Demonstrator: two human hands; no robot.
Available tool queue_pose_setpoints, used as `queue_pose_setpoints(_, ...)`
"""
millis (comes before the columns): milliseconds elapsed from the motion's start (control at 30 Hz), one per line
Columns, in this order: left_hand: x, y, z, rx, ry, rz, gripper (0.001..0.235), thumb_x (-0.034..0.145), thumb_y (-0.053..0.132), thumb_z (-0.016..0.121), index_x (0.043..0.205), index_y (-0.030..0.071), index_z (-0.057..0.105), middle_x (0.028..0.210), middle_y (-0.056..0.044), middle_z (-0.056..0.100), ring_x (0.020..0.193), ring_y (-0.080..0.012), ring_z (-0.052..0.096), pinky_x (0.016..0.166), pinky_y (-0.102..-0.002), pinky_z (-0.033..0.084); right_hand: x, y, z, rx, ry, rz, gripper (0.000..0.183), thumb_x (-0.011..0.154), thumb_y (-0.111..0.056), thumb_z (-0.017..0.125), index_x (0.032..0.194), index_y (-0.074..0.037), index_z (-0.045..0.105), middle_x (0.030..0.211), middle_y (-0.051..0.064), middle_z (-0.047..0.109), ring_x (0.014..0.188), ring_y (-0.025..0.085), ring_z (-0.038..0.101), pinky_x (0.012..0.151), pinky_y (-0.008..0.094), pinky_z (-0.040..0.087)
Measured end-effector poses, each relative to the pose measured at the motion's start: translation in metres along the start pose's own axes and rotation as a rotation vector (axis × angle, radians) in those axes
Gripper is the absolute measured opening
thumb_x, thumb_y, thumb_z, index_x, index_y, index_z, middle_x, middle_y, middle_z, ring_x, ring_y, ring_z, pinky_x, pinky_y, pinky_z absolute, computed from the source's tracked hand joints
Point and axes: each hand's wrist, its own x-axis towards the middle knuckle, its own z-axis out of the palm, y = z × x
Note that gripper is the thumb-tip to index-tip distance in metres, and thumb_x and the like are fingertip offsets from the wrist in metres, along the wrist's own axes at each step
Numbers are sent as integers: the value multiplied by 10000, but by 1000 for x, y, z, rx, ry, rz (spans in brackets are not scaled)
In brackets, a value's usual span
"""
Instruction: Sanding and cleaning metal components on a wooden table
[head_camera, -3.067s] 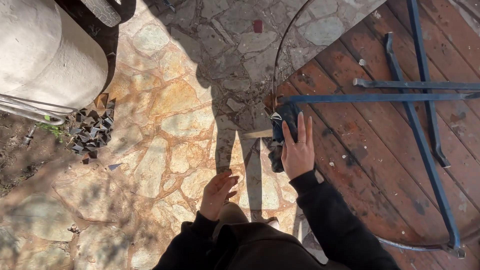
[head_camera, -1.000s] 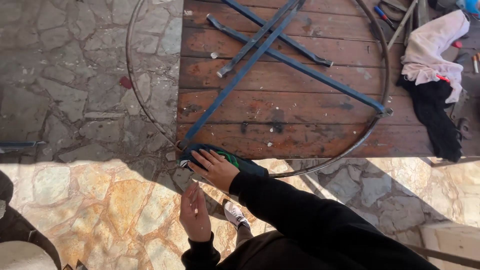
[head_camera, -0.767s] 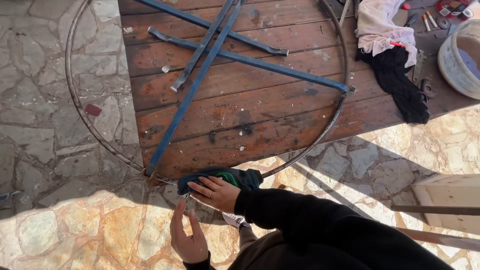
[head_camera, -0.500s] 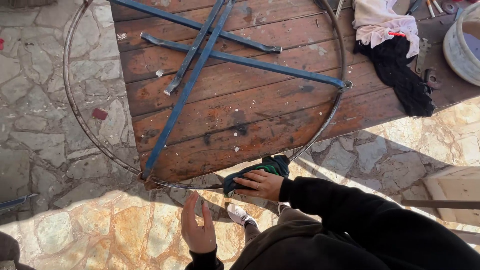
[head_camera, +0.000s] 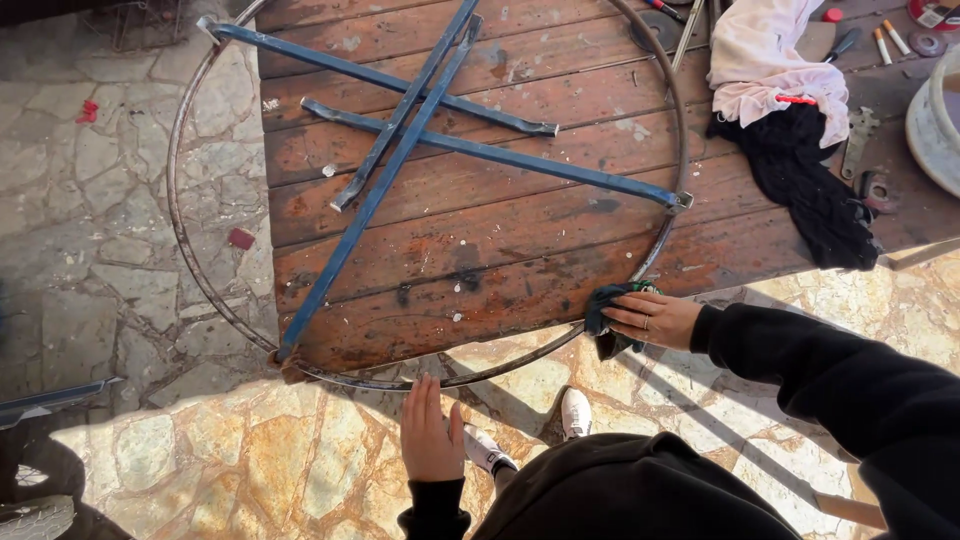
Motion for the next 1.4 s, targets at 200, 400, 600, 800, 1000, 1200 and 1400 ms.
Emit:
queue_pose_setpoints(200, -16, 37, 73, 480, -76, 158, 727, 971, 527, 543, 1563, 122, 431, 1631, -100, 436, 1541, -288, 358, 1291, -518, 227, -99, 47, -21, 72, -228, 429, 706, 911, -34, 585, 1570, -225, 418, 1606, 140, 425, 1343, 351, 502, 1061, 494, 500)
queue_pose_setpoints(400, -20, 88, 107, 570, -69, 138, 790, 918, 514, 592, 1591, 148, 398, 1680, -78, 368, 1552, -358, 329, 1262, -563, 279, -65, 67, -17, 420, 71, 1018, 758, 852, 47, 464, 1582, -156, 454, 1554, 283, 451, 1327, 507, 492, 1118, 582, 407)
queue_pose_setpoints(600, -22, 116, 114, 596, -143, 153, 763, 928, 535, 582, 1602, 235, 388, 1694, -2, 338, 1552, -298, 312, 1208, -571, 306, -15, 34, 56, 412, 79, 986, 528, 1053, -273, 505, 1562, -143, 460, 1603, 206, 445, 1527, 464, 323, 1227, 577, 299)
queue_pose_setpoints(800, -12, 120, 99, 408, -206, 134, 944, 907, 335, 651, 1672, 76, 163, 1641, -10, 412, 1527, -296, 341, 1260, -516, 221, 61, -69, 28, 453, 238, 877, 692, 855, 19, 568, 1537, -69, 488, 1543, 218, 503, 1536, 459, 290, 1249, 652, 245)
queue_pose_setpoints(1000, -7, 114, 99, 306, -180, 49, 856, 884, 177, 598, 1648, 94, 223, 1715, -24, 279, 1541, -176, 328, 1283, -505, 146, 49, -49, 8, 518, -130, 423, 662, 1095, -166, 473, 1673, -171, 151, 1652, 175, 299, 1524, 356, 285, 1259, 500, 258)
queue_pose_setpoints(1200, -18, 112, 74, 109, -244, -100, 912, 982, 240, 604, 1667, 94, 20, 1564, -3, 529, 1387, -207, 545, 1268, -578, 140, -32, 31, 47, 315, -6, 553, 666, 965, -188, 634, 1585, -116, 402, 1381, 202, 608, 1262, 368, 584, 1275, 561, 262)
queue_pose_setpoints(1400, -80, 85, 40, 37, -186, -352, 913, 987, 300, 577, 1678, 143, 0, 1577, -28, 518, 1394, -252, 536, 1263, -564, 166, 14, -25, 60, 382, 2, 462, 560, 1019, -130, 585, 1559, -157, 438, 1400, 167, 553, 1321, 403, 518, 1183, 573, 439)
